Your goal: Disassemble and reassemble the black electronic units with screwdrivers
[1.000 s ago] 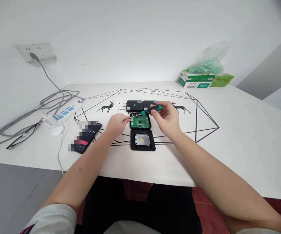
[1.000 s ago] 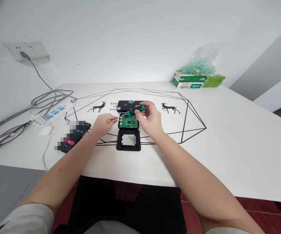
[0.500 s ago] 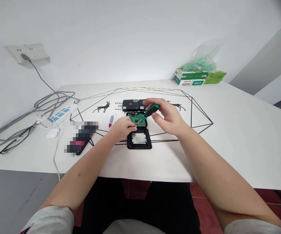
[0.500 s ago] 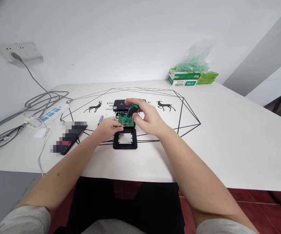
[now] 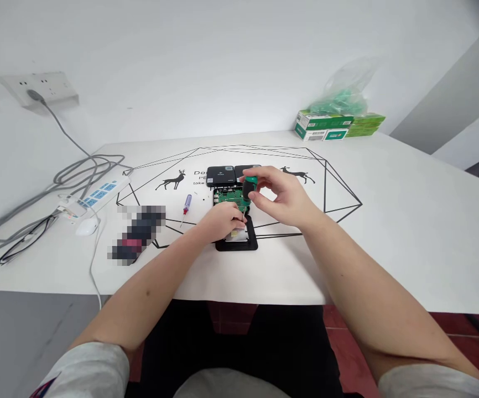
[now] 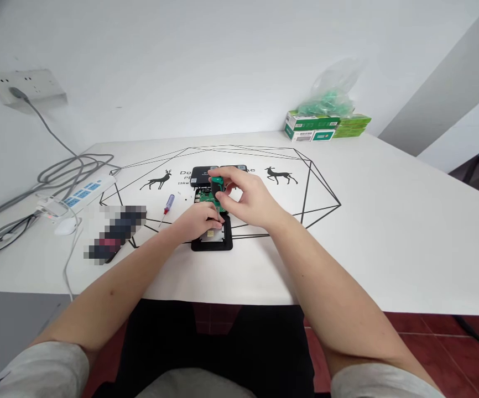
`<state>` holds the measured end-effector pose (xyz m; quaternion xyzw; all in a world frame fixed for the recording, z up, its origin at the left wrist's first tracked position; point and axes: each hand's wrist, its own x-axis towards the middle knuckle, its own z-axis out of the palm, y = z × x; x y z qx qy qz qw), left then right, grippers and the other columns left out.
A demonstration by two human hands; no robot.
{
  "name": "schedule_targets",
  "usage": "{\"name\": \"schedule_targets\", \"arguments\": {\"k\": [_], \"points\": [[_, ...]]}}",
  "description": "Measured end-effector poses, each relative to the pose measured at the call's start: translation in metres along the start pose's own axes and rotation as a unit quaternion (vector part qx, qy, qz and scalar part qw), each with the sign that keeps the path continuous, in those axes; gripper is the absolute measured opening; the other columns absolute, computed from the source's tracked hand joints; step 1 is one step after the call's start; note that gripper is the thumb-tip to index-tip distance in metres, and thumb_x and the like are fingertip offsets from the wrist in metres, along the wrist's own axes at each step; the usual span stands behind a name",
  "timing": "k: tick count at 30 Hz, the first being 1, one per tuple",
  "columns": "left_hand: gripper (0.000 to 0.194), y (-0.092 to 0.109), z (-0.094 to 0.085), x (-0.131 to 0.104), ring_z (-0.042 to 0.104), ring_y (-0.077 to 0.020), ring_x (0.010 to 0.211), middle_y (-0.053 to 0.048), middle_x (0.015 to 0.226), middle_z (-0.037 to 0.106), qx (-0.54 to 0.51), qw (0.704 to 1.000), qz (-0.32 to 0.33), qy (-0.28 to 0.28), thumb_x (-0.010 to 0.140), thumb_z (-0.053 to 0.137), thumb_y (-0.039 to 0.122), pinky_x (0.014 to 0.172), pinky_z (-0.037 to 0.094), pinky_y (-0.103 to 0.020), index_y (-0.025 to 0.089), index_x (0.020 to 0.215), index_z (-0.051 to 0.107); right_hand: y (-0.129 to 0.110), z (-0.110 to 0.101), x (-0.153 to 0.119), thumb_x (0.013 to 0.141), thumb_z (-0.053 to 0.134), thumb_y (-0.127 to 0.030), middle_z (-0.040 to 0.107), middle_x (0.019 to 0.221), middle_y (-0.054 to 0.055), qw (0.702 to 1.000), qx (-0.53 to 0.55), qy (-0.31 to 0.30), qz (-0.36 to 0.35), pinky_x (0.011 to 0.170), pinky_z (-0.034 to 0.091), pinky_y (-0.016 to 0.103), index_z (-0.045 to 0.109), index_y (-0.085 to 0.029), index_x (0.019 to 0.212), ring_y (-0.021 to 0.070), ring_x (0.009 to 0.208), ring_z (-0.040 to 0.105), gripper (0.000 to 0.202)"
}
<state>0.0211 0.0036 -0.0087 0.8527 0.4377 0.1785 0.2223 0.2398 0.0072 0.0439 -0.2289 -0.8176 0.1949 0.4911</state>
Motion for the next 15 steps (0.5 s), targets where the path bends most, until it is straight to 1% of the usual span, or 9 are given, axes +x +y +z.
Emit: {"name": "schedule_targets", "arguments": {"k": [2,5,8,12,15], "points": [[0.012,0.001,0.000,0.001,0.076,-0.0232,0.104,-0.004,0.103,0.076,-0.012,1.000,-0.003,-0.003,0.095,0.078,0.017,0.098,0.064,-0.035,0.023,0.089,0.086,0.002,0.001,0.000,0.095,0.071,-0.023,0.080,0.123,0.003,1.000,-0.008,0.002,-0.003,0.084,0.068,0.040,0.071,-0.034,0.137,0.0204,0.093,0.076,0.043],[0.014,0.002,0.000,0.003,0.077,-0.0218,0.101,-0.003,0.105,0.077,-0.017,1.000,-0.005,-0.012,0.096,0.074,0.015,0.098,0.064,-0.034,0.022,0.091,0.085,0.005,0.003,0.000,0.096,0.070,-0.023,0.080,0.122,0.004,1.000,-0.015,0.009,-0.004,0.083,0.068,0.039,0.071,-0.033,0.139,0.0192,0.090,0.075,0.044],[0.020,0.003,0.001,0.003,0.077,-0.0211,0.102,-0.003,0.106,0.078,0.001,1.000,0.002,-0.022,0.099,0.069,0.011,0.099,0.063,-0.033,0.022,0.098,0.086,0.007,0.004,0.000,0.097,0.070,-0.024,0.081,0.122,0.004,1.000,-0.018,0.011,-0.010,0.082,0.069,0.039,0.072,-0.032,0.140,0.0189,0.090,0.075,0.044],[0.024,0.003,0.003,0.002,0.076,-0.0219,0.107,-0.003,0.108,0.079,0.032,0.999,0.022,-0.030,0.101,0.064,0.010,0.099,0.061,-0.033,0.022,0.100,0.085,0.010,0.006,0.000,0.098,0.070,-0.029,0.082,0.121,0.004,1.000,-0.025,0.004,-0.016,0.082,0.070,0.040,0.073,-0.033,0.139,0.0194,0.090,0.075,0.041],[0.024,0.004,0.003,0.002,0.075,-0.0232,0.109,-0.003,0.108,0.080,0.053,0.998,0.031,-0.027,0.102,0.062,0.010,0.101,0.059,-0.035,0.022,0.102,0.083,0.012,0.008,-0.001,0.097,0.071,-0.031,0.081,0.121,0.005,0.999,-0.030,0.019,-0.014,0.082,0.071,0.041,0.073,-0.033,0.137,0.0202,0.090,0.075,0.040]]}}
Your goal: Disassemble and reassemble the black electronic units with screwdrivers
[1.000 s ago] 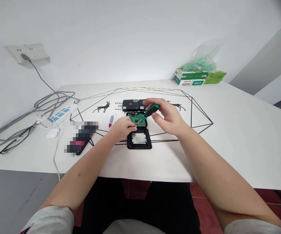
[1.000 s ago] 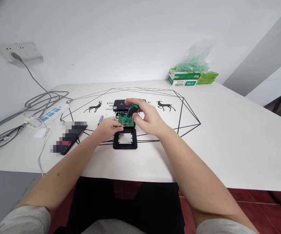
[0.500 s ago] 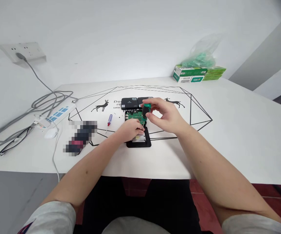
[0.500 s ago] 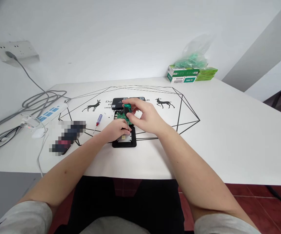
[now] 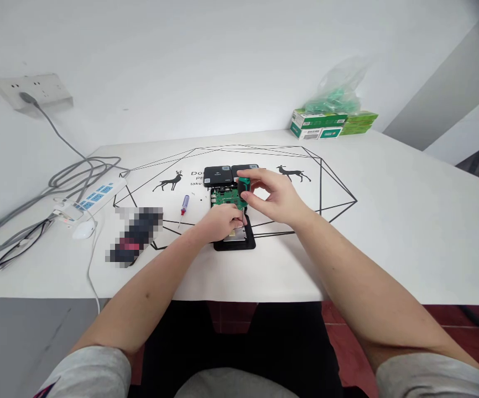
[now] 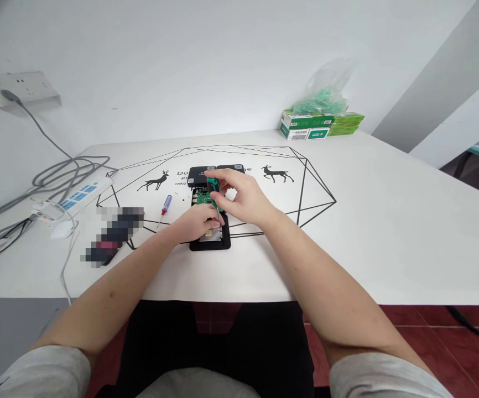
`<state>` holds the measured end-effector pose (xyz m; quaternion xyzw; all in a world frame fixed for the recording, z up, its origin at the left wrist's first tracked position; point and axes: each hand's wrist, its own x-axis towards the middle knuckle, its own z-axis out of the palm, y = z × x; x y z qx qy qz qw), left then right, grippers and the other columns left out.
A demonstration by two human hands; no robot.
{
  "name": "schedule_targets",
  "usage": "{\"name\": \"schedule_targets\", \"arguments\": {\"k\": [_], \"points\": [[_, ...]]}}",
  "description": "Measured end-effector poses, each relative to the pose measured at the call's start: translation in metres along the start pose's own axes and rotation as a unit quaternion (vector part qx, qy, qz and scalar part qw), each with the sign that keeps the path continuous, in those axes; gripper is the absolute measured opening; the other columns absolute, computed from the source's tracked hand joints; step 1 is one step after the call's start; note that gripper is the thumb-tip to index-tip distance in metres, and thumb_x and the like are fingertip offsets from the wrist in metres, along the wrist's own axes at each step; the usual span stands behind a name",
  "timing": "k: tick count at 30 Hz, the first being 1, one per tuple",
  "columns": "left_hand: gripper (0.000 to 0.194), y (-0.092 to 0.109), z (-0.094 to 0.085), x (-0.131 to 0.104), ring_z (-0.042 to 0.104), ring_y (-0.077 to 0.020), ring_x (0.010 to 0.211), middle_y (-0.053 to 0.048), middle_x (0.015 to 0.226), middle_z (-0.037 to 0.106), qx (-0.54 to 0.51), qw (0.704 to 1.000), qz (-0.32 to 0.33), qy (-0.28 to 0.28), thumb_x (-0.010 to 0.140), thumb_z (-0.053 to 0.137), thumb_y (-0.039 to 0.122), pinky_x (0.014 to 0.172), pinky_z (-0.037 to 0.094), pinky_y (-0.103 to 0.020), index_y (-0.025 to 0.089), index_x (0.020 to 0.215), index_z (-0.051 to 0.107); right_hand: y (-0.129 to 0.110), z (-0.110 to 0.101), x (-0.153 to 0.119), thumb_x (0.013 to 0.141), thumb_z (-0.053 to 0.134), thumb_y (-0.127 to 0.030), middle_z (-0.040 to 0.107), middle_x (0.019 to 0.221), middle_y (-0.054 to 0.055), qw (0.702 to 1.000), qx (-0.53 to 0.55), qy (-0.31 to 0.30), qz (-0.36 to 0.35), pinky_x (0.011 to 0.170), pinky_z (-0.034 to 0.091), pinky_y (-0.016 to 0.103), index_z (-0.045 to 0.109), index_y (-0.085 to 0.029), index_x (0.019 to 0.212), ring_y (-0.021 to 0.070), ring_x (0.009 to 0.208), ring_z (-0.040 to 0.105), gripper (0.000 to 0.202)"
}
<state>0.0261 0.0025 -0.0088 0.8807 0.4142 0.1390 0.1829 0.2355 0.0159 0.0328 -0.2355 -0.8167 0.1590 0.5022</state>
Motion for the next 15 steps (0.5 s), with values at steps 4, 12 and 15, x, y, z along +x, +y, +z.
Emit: {"name": "schedule_targets", "arguments": {"k": [4,12,15], "points": [[0.025,0.0024,-0.0013,-0.0019,0.075,-0.0242,0.107,-0.004,0.108,0.079,0.016,1.000,-0.002,0.000,0.103,0.060,0.010,0.101,0.058,-0.037,0.022,0.102,0.081,0.0025,0.0019,-0.0010,0.097,0.070,-0.031,0.081,0.121,0.005,1.000,0.006,0.011,0.006,0.080,0.072,0.040,0.073,-0.033,0.137,0.0214,0.094,0.076,0.040],[0.025,0.0015,-0.0037,-0.0039,0.074,-0.0237,0.101,-0.005,0.106,0.077,0.022,1.000,-0.016,0.005,0.105,0.056,0.011,0.092,0.057,-0.034,0.021,0.099,0.078,0.0028,0.0039,-0.0022,0.096,0.072,-0.031,0.080,0.120,0.004,1.000,0.016,0.020,0.003,0.078,0.072,0.038,0.073,-0.033,0.134,0.0206,0.095,0.076,0.037],[0.024,0.0008,-0.0028,-0.0034,0.074,-0.0232,0.102,-0.005,0.106,0.077,0.022,1.000,-0.009,0.005,0.105,0.057,0.010,0.093,0.057,-0.033,0.021,0.100,0.078,0.0025,0.0035,-0.0018,0.096,0.073,-0.033,0.080,0.118,0.005,1.000,0.008,0.019,0.004,0.076,0.072,0.038,0.073,-0.032,0.133,0.0206,0.093,0.075,0.037]]}}
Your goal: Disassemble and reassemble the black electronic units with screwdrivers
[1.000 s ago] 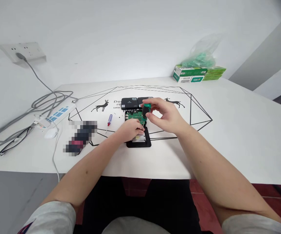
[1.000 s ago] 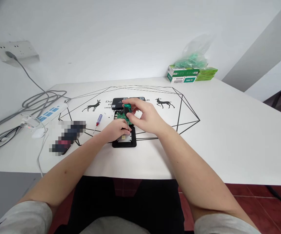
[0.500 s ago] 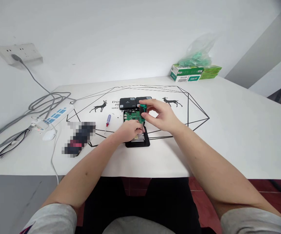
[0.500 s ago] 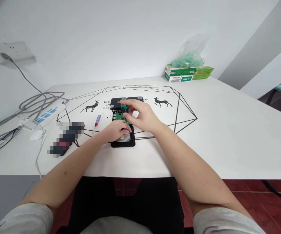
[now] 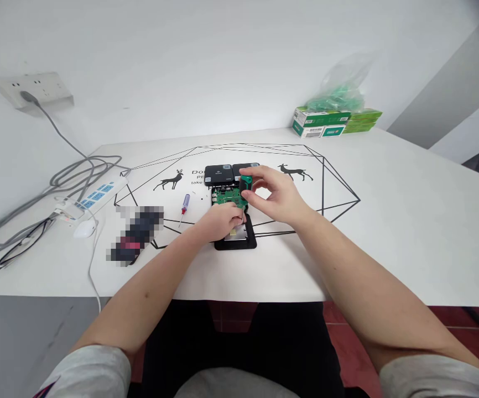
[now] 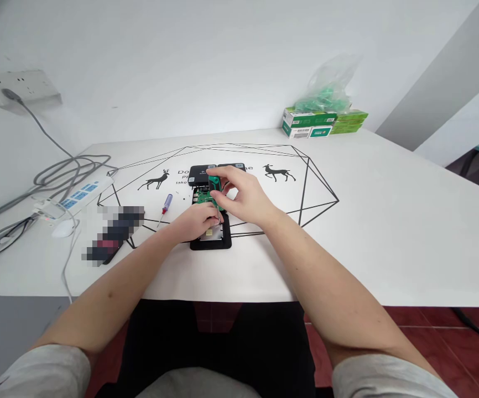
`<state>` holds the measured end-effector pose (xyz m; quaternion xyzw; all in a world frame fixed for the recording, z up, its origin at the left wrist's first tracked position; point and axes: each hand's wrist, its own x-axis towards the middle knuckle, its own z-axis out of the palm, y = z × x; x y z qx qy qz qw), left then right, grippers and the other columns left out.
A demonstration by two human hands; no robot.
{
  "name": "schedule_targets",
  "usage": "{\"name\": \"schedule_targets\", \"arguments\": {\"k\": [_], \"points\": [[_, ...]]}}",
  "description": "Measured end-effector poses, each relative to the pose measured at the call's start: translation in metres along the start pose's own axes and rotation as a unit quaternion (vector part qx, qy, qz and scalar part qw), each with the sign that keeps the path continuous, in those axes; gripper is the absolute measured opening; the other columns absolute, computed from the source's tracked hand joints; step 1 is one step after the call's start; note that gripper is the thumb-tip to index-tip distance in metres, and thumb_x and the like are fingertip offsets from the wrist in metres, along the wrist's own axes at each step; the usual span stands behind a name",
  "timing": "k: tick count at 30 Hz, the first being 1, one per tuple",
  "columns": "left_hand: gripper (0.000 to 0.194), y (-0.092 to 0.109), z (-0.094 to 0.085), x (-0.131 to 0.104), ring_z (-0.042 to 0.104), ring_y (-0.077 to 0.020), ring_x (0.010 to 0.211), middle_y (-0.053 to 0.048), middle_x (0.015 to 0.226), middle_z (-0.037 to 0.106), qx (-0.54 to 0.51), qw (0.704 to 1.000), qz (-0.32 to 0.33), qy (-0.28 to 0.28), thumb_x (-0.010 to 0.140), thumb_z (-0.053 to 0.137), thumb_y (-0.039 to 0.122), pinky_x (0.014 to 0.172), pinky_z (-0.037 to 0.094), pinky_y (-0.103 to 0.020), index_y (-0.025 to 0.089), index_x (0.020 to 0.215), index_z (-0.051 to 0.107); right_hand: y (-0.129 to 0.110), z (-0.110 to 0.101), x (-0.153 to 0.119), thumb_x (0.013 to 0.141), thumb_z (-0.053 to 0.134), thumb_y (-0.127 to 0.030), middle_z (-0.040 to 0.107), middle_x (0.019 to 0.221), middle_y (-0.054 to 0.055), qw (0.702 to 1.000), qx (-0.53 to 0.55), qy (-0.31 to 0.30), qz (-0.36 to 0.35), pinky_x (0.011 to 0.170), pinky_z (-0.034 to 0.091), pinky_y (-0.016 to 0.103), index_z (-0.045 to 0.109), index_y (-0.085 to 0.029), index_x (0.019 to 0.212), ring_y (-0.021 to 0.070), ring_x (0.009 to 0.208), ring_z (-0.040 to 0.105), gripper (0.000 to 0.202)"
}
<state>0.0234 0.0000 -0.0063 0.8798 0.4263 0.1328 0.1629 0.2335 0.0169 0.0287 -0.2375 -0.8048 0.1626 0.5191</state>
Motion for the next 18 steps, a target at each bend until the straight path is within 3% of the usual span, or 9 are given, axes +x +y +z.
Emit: {"name": "schedule_targets", "arguments": {"k": [11,18], "points": [[0.024,0.001,0.000,-0.003,0.073,-0.0217,0.100,-0.004,0.107,0.076,0.014,1.000,0.018,-0.004,0.106,0.056,0.013,0.091,0.055,-0.033,0.022,0.102,0.078,0.004,0.001,0.000,0.093,0.076,-0.033,0.077,0.115,0.003,1.000,0.008,0.014,0.027,0.075,0.069,0.037,0.070,-0.032,0.129,0.0197,0.090,0.073,0.037],[0.024,0.002,0.002,-0.003,0.073,-0.0230,0.102,-0.003,0.107,0.078,0.012,1.000,0.015,0.000,0.105,0.057,0.014,0.090,0.055,-0.034,0.023,0.104,0.079,0.010,0.012,-0.005,0.089,0.084,-0.051,0.068,0.107,0.003,0.997,-0.015,0.061,0.036,0.076,0.067,0.041,0.066,-0.032,0.119,0.0205,0.087,0.065,0.040]]}}
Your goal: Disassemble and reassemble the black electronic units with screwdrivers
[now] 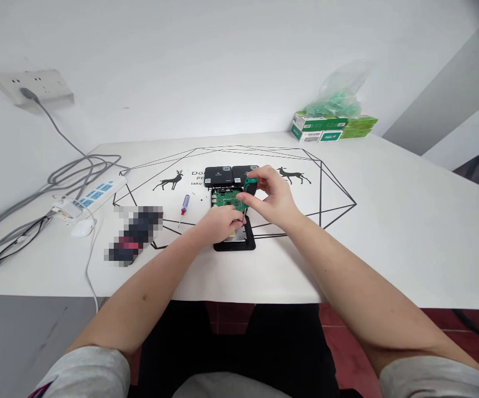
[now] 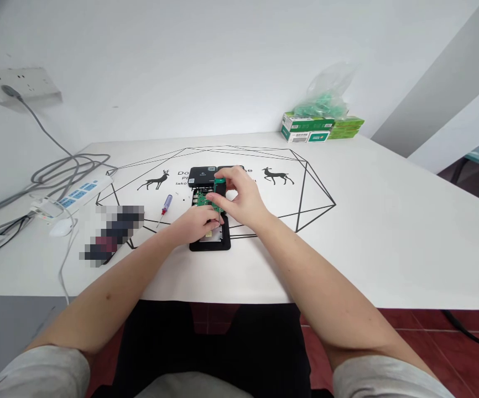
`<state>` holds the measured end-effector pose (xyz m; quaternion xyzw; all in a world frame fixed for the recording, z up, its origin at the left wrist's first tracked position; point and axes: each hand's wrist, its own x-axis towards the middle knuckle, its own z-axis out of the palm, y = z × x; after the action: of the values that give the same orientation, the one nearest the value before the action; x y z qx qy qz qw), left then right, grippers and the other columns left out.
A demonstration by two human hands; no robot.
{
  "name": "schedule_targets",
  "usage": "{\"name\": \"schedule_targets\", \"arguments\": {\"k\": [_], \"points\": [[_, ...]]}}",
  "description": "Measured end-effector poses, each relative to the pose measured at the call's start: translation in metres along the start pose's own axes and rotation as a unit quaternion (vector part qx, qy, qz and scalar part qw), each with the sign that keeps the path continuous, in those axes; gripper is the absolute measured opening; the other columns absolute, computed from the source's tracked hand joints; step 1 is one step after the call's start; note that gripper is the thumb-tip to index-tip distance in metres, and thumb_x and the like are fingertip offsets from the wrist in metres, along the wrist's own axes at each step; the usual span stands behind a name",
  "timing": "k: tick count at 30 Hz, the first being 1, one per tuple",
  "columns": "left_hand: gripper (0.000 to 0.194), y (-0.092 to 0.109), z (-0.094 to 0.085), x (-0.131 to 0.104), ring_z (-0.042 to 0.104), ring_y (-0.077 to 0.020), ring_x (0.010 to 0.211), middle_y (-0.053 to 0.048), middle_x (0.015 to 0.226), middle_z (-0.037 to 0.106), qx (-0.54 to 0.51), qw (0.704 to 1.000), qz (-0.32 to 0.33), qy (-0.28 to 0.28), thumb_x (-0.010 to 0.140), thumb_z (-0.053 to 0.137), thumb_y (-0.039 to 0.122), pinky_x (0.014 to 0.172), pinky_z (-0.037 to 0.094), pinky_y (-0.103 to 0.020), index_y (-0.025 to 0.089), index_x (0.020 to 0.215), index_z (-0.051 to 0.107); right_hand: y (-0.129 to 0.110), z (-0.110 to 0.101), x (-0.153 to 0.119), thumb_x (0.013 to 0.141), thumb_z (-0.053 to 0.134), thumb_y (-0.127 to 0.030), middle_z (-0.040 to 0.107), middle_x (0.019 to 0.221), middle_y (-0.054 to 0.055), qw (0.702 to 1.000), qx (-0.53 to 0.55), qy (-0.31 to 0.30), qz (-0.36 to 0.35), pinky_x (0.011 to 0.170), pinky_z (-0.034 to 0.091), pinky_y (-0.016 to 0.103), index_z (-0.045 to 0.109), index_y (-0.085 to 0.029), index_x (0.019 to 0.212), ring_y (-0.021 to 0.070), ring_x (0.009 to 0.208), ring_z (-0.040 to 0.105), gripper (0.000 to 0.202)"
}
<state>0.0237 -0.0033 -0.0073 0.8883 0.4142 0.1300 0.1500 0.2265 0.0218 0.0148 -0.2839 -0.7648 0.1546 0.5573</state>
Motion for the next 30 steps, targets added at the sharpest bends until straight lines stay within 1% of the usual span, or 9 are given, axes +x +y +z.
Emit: {"name": "schedule_targets", "arguments": {"k": [3,7,11,13,20,23,26,28,30], "points": [[0.022,0.000,0.000,0.001,0.073,-0.0235,0.099,-0.004,0.102,0.078,-0.001,1.000,-0.009,0.003,0.104,0.059,0.014,0.089,0.056,-0.035,0.022,0.101,0.079,-0.002,0.006,-0.004,0.095,0.078,-0.055,0.065,0.113,0.006,0.999,0.014,0.035,-0.005,0.071,0.065,0.039,0.067,-0.032,0.120,0.0220,0.092,0.066,0.035],[0.017,0.001,0.001,0.001,0.073,-0.0232,0.095,-0.004,0.098,0.076,-0.007,1.000,-0.024,0.014,0.101,0.064,0.015,0.088,0.056,-0.035,0.021,0.098,0.080,-0.005,0.009,-0.006,0.109,0.056,-0.048,0.073,0.124,0.010,0.999,0.026,0.042,-0.022,0.078,0.064,0.044,0.067,-0.031,0.125,0.0249,0.100,0.072,0.026],[0.019,0.000,0.003,0.001,0.073,-0.0226,0.095,-0.004,0.099,0.076,-0.008,1.000,-0.025,0.017,0.100,0.064,0.013,0.089,0.056,-0.034,0.021,0.097,0.080,-0.007,0.008,-0.005,0.105,0.065,-0.042,0.076,0.107,0.005,0.998,-0.012,0.057,-0.017,0.073,0.059,0.041,0.065,-0.031,0.122,0.0205,0.081,0.067,0.020],[0.020,-0.001,0.003,0.001,0.073,-0.0222,0.093,-0.004,0.098,0.076,-0.006,1.000,-0.022,0.021,0.101,0.063,0.013,0.087,0.056,-0.034,0.021,0.096,0.080,-0.008,0.008,-0.004,0.101,0.070,-0.043,0.075,0.105,0.004,0.998,-0.016,0.060,-0.019,0.072,0.059,0.041,0.066,-0.030,0.118,0.0196,0.079,0.065,0.022],[0.023,0.000,0.000,-0.003,0.072,-0.0211,0.089,-0.005,0.099,0.075,-0.023,1.000,-0.004,0.021,0.101,0.060,0.012,0.084,0.056,-0.033,0.022,0.099,0.081,-0.009,0.015,-0.006,0.099,0.071,-0.052,0.074,0.117,0.006,0.996,0.068,0.043,0.031,0.081,0.064,0.040,0.064,-0.031,0.119,0.0227,0.102,0.072,0.029],[0.025,-0.002,0.000,-0.010,0.072,-0.0228,0.094,-0.005,0.096,0.075,-0.013,0.999,-0.002,0.049,0.103,0.058,0.014,0.089,0.054,-0.036,0.023,0.101,0.081,-0.010,0.014,-0.009,0.101,0.071,-0.049,0.078,0.128,0.008,0.996,0.074,0.050,0.027,0.097,0.064,0.046,0.066,-0.031,0.124,0.0255,0.116,0.075,0.030],[0.024,-0.012,-0.005,-0.020,0.070,-0.0247,0.101,-0.004,0.096,0.076,0.004,0.995,-0.018,0.100,0.103,0.058,0.017,0.098,0.051,-0.042,0.025,0.101,0.080,-0.010,0.013,-0.010,0.108,0.061,-0.045,0.077,0.136,0.008,0.995,0.091,0.042,0.027,0.106,0.062,0.051,0.069,-0.033,0.131,0.0268,0.123,0.075,0.028],[0.021,-0.025,-0.013,-0.026,0.069,-0.0267,0.105,-0.006,0.102,0.078,0.018,0.991,-0.043,0.126,0.103,0.059,0.019,0.100,0.050,-0.044,0.025,0.100,0.080,-0.010,0.014,-0.009,0.110,0.057,-0.043,0.078,0.127,0.007,0.995,0.082,0.052,0.021,0.101,0.064,0.051,0.071,-0.034,0.130,0.0256,0.114,0.076,0.026],[0.022,-0.038,-0.021,-0.030,0.068,-0.0293,0.107,-0.008,0.105,0.078,0.043,0.982,-0.097,0.156,0.103,0.058,0.023,0.099,0.051,-0.046,0.024,0.100,0.079,-0.010,0.014,-0.008,0.107,0.062,-0.042,0.075,0.114,0.006,0.997,0.039,0.071,-0.003,0.091,0.065,0.048,0.072,-0.034,0.124,0.0246,0.102,0.073,0.022]]}}
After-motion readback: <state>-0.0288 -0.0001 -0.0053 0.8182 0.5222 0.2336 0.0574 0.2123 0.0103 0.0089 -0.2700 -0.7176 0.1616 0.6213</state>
